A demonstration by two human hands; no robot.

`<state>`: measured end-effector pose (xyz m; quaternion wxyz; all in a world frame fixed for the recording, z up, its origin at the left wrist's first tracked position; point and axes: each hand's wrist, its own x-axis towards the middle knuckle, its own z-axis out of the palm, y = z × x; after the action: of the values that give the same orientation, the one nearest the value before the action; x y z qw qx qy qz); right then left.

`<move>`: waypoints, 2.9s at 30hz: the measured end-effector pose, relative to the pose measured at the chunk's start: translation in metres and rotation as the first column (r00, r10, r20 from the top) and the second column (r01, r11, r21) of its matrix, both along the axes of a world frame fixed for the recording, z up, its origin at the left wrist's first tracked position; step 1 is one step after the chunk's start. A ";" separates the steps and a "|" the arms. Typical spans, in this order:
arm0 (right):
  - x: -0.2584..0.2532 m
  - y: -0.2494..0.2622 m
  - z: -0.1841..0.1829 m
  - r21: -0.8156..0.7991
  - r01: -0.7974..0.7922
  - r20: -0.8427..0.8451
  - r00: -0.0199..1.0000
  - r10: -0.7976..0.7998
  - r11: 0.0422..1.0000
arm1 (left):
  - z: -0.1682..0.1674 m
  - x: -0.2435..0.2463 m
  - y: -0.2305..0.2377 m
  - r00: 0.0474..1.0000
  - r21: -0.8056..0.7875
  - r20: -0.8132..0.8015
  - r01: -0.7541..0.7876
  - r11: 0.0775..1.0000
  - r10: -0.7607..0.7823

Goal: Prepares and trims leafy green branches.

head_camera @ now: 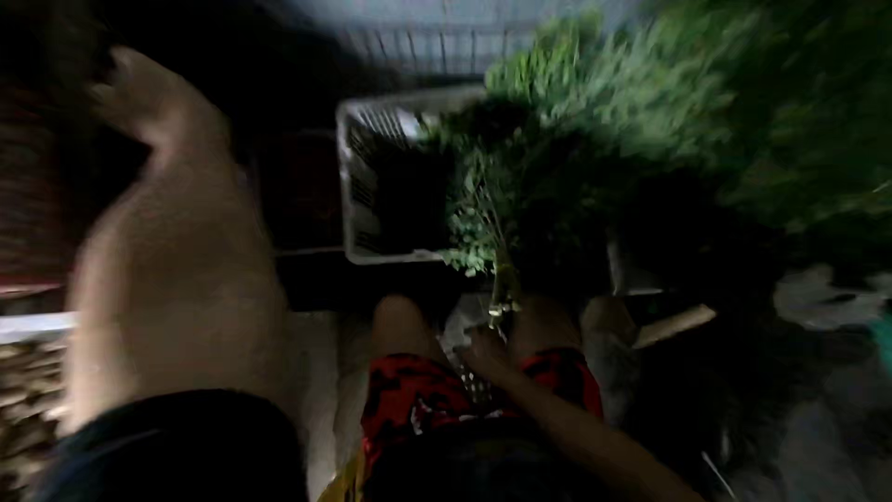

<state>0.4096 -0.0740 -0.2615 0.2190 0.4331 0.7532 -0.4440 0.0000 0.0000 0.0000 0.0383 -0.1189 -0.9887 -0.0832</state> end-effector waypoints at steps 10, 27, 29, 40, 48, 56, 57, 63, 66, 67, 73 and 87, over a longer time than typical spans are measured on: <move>0.039 0.037 0.228 -0.302 0.029 -0.822 0.497 -0.276 0.953 | 0.072 0.194 -0.044 0.918 0.929 -0.362 0.340 -0.145 -0.165; 0.078 0.063 0.223 0.360 0.094 -0.754 0.615 0.230 0.928 | -0.094 0.318 -0.132 -0.234 0.902 0.257 -0.291 0.320 -0.938; 0.086 0.065 0.208 0.421 -0.095 -0.615 0.701 0.361 0.902 | -0.112 0.315 -0.142 -0.405 0.862 0.315 -0.256 0.438 -0.858; 0.059 0.141 0.151 0.389 0.231 -0.520 0.854 0.005 0.892 | -0.164 0.282 -0.158 0.577 0.805 -0.007 0.488 0.338 -0.817; 0.035 0.146 0.112 0.485 0.012 -0.468 0.848 0.247 0.874 | -0.139 0.273 -0.150 0.275 0.914 0.401 -0.182 0.362 -0.874; 0.032 0.152 0.134 -0.320 0.004 -0.508 0.843 -0.175 0.947 | -0.094 0.280 -0.125 0.013 0.819 0.530 -0.270 0.507 -0.848; 0.031 0.152 0.134 -0.308 -0.057 -0.544 0.830 -0.126 0.950 | -0.089 0.280 -0.124 -0.011 0.806 0.557 -0.232 0.544 -0.830; 0.024 0.138 0.124 -0.346 0.036 -0.587 0.772 -0.246 0.937 | -0.061 0.266 -0.126 -0.280 0.656 0.737 0.074 0.751 -0.616; 0.024 0.134 0.125 -0.312 0.040 -0.607 0.760 -0.232 0.949 | -0.041 0.262 -0.123 -0.263 0.606 0.782 0.106 0.788 -0.566; 0.023 0.133 0.125 -0.302 0.034 -0.609 0.762 -0.220 0.953 | -0.036 0.262 -0.120 -0.254 0.588 0.796 0.115 0.800 -0.549; 0.021 0.123 0.132 -0.297 0.055 -0.622 0.746 -0.237 0.953 | -0.045 0.262 -0.096 -0.248 0.545 0.830 0.167 0.822 -0.500; 0.033 0.097 0.114 -0.412 0.173 -0.631 0.654 -0.417 0.895 | -0.062 0.290 -0.090 0.007 0.544 0.832 0.185 0.819 -0.555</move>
<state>0.4428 0.0226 -0.1472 -0.0954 0.3071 0.6155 -0.7195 0.2904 -0.0902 -0.0616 -0.6240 -0.2857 -0.6689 -0.2857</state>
